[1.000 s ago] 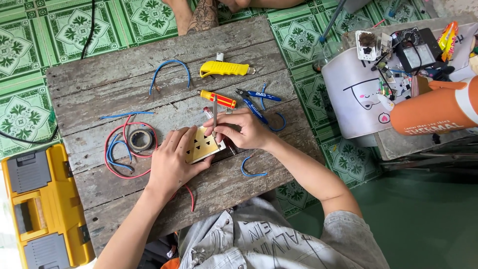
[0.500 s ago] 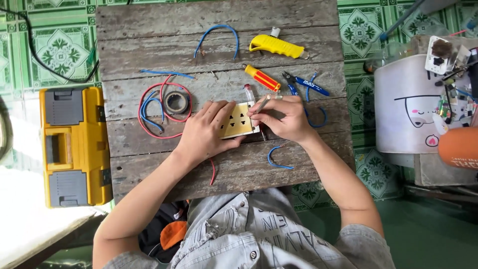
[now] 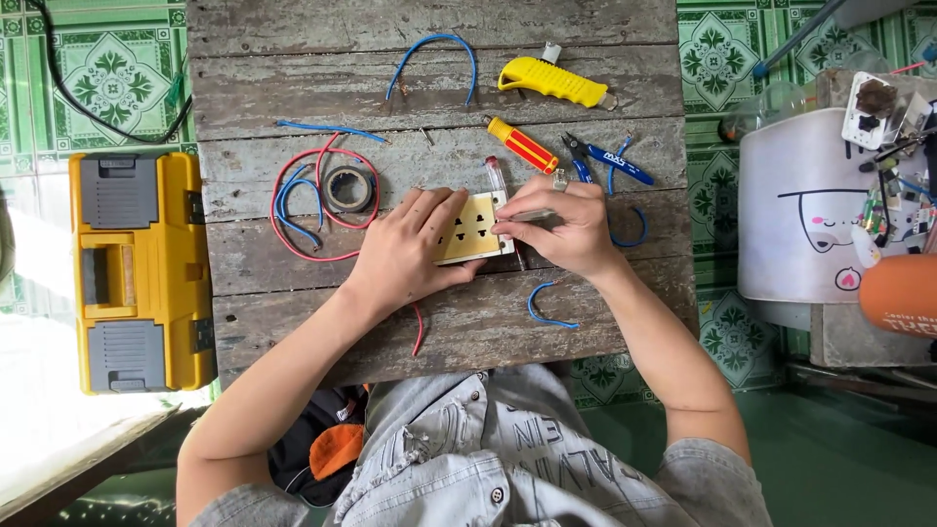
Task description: Wiring an electrical outlet by connecting wires to terminals using a screwdriver and marking the component with a pen.
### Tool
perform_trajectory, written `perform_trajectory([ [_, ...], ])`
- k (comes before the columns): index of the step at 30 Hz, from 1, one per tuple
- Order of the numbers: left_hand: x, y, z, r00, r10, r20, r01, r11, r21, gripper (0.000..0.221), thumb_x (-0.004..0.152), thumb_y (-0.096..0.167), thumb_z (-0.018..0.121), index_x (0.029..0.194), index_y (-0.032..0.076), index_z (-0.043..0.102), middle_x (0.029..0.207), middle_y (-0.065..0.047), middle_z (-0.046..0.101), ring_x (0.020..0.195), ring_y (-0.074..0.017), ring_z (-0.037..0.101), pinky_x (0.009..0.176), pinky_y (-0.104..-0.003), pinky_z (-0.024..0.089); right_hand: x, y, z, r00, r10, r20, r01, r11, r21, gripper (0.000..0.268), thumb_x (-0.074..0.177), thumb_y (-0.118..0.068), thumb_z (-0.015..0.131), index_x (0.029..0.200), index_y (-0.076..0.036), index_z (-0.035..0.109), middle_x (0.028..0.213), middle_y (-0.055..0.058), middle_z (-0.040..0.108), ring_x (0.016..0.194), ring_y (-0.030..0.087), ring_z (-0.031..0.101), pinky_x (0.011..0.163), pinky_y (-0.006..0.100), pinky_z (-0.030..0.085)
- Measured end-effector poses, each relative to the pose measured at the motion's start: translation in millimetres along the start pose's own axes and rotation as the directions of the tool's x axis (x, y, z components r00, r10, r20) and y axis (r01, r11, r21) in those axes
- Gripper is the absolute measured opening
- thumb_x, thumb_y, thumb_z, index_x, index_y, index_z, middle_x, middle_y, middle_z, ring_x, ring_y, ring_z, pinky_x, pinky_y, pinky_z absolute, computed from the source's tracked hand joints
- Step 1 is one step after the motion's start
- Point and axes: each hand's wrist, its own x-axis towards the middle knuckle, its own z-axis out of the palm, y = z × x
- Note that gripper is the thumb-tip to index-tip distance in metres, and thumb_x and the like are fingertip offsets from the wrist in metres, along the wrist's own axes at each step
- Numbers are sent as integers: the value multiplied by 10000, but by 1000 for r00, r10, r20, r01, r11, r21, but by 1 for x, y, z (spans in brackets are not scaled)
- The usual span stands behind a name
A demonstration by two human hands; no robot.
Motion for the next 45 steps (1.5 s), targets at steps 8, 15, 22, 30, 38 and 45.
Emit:
perform_trajectory([
  [8,1,2,-2,1000,6,4,-6,1000,2,701,757,510,799,1278,61,661,1102,-73,688,1014,-223,687,720,-310,613,-3,7,5,998,55,-16,-54,997,63,50,935,70,711,976,78,737,759,141,732,572,211,732,563,296,589],
  [15,0,3,-1,1000,-11,-1,11,1000,-16,701,761,500,805,1277,48,661,1097,-85,683,1021,-236,684,736,-318,617,1,4,3,1000,26,-17,-25,999,39,87,901,51,772,981,60,738,775,157,758,574,198,734,539,290,579],
  [22,0,3,-2,1000,-12,1,12,1000,3,710,743,495,817,1276,51,664,1091,-86,683,1021,-234,685,740,-316,618,7,-7,3,1000,-5,-14,5,999,-39,60,917,42,766,965,70,744,763,143,749,588,211,730,546,288,575],
  [30,0,3,-1,1000,-7,-5,7,1000,14,705,748,508,809,1270,56,668,1092,-78,685,1014,-224,685,730,-311,618,-6,9,6,999,28,-41,-28,1000,-10,80,937,36,743,1003,81,744,719,127,742,575,198,723,544,277,590],
  [38,2,4,-4,1000,6,2,-6,1000,-12,706,769,512,795,1271,33,665,1087,-109,690,1005,-249,692,746,-322,617,-2,2,6,1000,23,-22,-23,999,-23,90,965,14,686,1023,55,742,771,143,747,594,196,716,551,271,583],
  [45,1,4,-1,1000,13,-11,-13,1000,-16,713,758,498,800,1273,28,647,1097,-114,682,1014,-259,694,751,-338,615,-2,-1,7,999,41,-30,-42,998,-44,120,920,36,729,1032,75,748,782,151,762,592,191,735,538,291,591],
])
